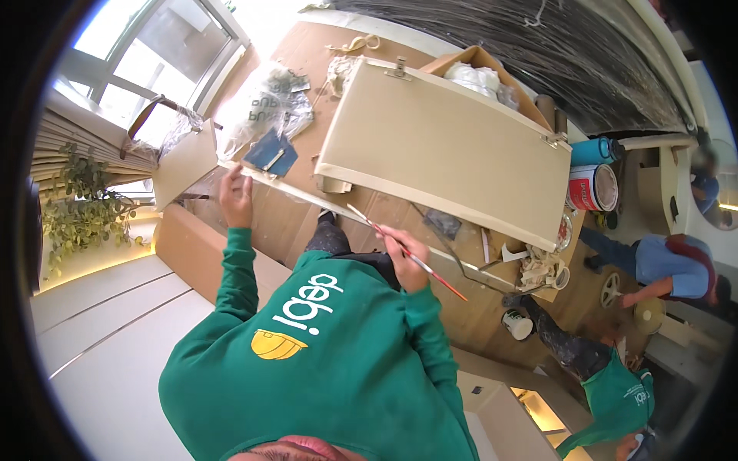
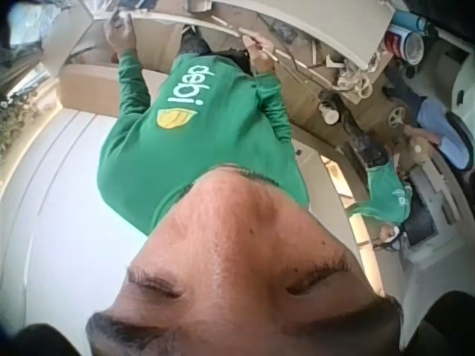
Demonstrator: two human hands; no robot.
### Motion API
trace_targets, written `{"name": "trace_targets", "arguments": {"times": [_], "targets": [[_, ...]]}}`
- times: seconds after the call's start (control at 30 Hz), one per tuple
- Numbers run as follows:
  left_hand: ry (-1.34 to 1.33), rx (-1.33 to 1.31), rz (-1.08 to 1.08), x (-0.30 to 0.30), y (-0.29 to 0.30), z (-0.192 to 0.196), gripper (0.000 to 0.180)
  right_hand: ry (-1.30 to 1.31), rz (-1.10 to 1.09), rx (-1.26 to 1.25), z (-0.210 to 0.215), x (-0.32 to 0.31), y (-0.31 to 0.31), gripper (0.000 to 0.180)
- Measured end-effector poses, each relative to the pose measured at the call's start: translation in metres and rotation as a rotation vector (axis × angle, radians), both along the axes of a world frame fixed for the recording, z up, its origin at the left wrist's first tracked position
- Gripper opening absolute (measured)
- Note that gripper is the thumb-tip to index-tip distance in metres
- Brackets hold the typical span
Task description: The person paints the edges and hinges of a cabinet door using a brush, then lifts the door from a cardboard box and places it on a flat work surface.
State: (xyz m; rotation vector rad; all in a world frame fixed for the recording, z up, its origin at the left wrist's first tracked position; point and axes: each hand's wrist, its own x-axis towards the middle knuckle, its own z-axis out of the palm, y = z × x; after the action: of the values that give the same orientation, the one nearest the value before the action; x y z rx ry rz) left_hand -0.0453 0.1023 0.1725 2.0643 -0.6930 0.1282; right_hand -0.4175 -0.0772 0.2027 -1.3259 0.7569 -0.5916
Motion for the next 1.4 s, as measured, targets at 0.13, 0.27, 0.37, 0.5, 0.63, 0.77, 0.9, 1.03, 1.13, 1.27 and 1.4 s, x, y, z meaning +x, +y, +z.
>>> {"name": "trace_targets", "arguments": {"times": [0.13,0.27,0.37,0.5,0.63,0.77,0.9,1.03,1.13,1.27,1.4], "targets": [[0.247,0.006,0.011,0.016,0.04,-0.07,0.038,0.125,-0.088,0.037,-0.073,0.094,0.014,0.03],[0.297,0.069,-0.164,0.056,0.047,-0.086,0.042,0.328,-0.088,-0.209,-0.114,0.149,0.01,0.031],[0.305,0.052,-0.245,0.099,0.043,-0.079,0.042,0.525,-0.102,-0.21,-0.123,0.171,0.014,0.03],[0.222,0.064,-0.362,0.164,0.029,-0.075,0.041,0.466,-0.207,-0.156,-0.122,0.178,0.032,0.032],[0.272,-0.05,-0.343,0.201,0.017,-0.075,0.038,0.476,-0.273,-0.144,-0.12,0.175,0.044,0.033],[0.312,-0.018,-0.34,0.205,0.012,-0.075,0.037,0.432,-0.396,-0.112,-0.119,0.167,0.05,0.033],[0.347,0.002,-0.425,0.189,0.015,-0.081,0.037,0.399,-0.484,-0.133,-0.122,0.157,0.054,0.028],[0.345,0.066,-0.455,0.181,0.019,-0.088,0.037,0.4,-0.516,-0.149,-0.128,0.149,0.056,0.028],[0.358,0.085,-0.468,0.181,0.017,-0.089,0.037,0.419,-0.521,-0.163,-0.131,0.147,0.06,0.028],[0.31,0.044,-0.522,0.182,-0.001,-0.085,0.036,0.329,-0.611,-0.15,-0.118,0.149,0.07,0.029],[0.298,0.065,-0.558,0.179,-0.055,-0.087,0.036,0.171,-0.642,-0.003,-0.054,0.127,0.099,0.029]]}}
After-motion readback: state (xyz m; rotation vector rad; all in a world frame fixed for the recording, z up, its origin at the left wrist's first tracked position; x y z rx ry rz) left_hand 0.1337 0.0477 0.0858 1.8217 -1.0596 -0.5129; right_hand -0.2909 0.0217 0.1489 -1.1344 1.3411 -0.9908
